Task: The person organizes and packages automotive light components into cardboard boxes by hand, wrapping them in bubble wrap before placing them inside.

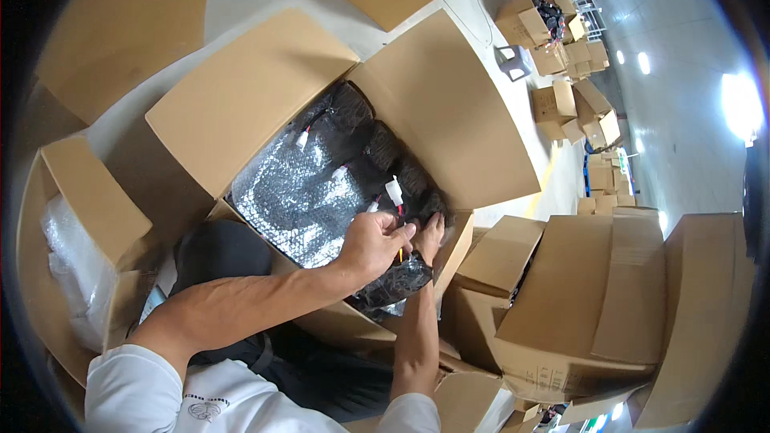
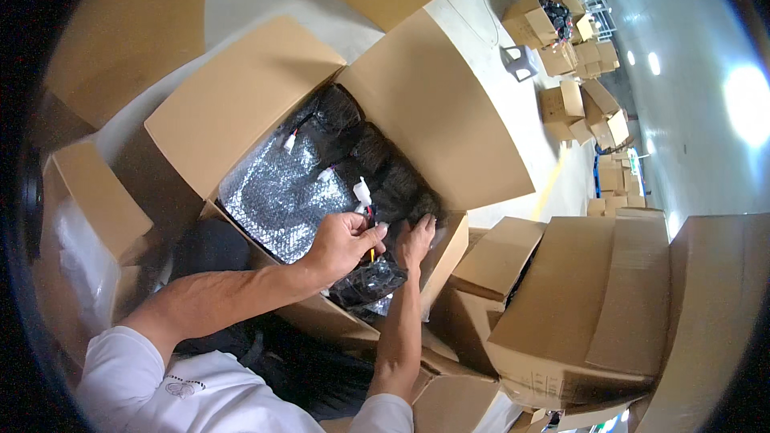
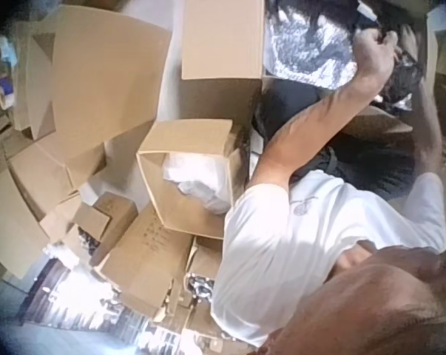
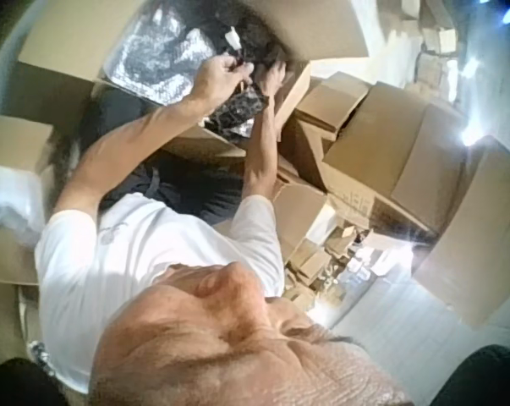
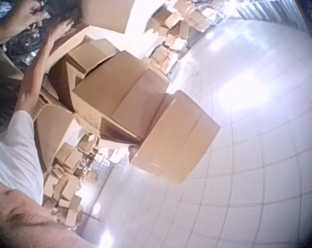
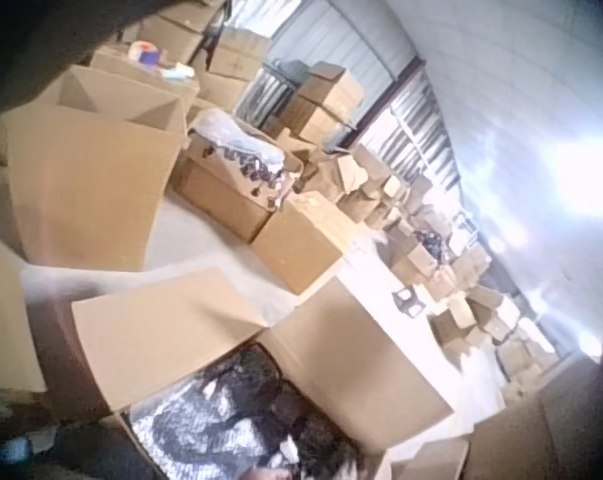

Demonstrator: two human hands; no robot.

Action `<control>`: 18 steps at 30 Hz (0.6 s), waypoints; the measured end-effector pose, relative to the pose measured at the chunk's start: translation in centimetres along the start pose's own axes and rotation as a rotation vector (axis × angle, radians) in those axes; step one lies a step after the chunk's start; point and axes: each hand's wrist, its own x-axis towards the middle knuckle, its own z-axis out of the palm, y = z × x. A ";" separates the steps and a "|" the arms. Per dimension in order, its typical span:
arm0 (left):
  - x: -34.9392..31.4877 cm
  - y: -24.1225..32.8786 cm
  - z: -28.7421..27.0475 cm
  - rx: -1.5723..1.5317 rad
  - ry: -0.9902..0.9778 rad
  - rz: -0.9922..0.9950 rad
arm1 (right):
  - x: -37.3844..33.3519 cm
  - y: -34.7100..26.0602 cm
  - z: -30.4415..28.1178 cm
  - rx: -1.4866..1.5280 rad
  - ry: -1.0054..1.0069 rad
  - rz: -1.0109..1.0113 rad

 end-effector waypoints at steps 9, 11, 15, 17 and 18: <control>0.2 2.7 -1.3 -0.100 0.272 0.164 | -4.3 -1.7 -9.5 1.067 -0.750 0.140; 0.1 3.1 -0.8 -0.182 0.319 0.301 | -7.6 -2.5 -10.6 1.543 -0.953 0.288; -1.1 1.9 0.6 -0.139 0.214 0.271 | -12.0 -10.4 -13.4 1.844 -0.935 0.381; -1.4 1.1 1.2 -0.199 0.168 0.345 | -12.6 -15.3 -14.2 1.807 -0.517 0.436; -1.7 1.4 1.5 -0.206 0.143 0.372 | -11.8 -15.1 -13.7 1.847 -0.457 0.305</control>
